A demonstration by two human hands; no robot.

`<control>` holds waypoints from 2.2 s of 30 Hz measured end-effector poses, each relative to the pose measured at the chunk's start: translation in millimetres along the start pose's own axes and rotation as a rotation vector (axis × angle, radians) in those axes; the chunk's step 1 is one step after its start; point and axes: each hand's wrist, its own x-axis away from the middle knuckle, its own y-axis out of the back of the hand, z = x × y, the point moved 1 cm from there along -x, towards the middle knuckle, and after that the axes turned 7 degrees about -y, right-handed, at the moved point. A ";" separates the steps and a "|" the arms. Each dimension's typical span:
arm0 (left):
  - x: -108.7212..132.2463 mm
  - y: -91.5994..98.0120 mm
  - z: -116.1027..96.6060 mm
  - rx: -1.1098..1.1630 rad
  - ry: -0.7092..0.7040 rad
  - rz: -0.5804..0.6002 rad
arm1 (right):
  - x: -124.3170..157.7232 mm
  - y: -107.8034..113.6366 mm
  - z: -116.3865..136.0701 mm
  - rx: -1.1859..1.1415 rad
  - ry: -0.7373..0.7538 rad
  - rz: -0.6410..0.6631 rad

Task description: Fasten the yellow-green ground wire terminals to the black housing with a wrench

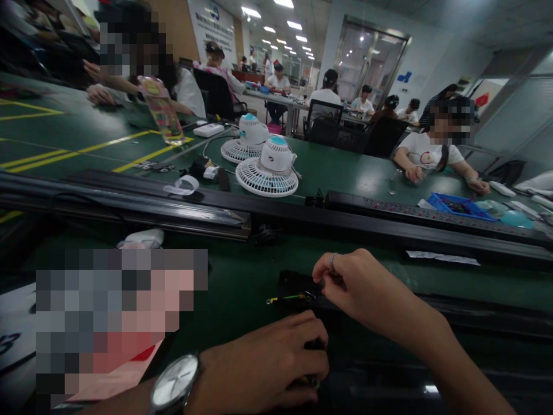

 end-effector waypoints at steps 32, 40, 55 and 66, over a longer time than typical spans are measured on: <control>-0.1 -2.5 3.4 -0.052 -0.035 0.021 | -1.0 -0.5 -1.3 0.046 -0.018 0.003; 0.8 -2.7 2.4 -0.027 -0.024 -0.005 | -0.1 0.1 -1.9 0.049 -0.013 0.005; -0.2 7.0 0.1 -0.007 -0.013 0.104 | -8.6 -6.3 -13.7 -0.146 -0.079 0.037; -0.2 3.8 0.8 -0.017 -0.014 0.057 | -16.3 -25.1 -6.5 -0.081 -0.013 0.015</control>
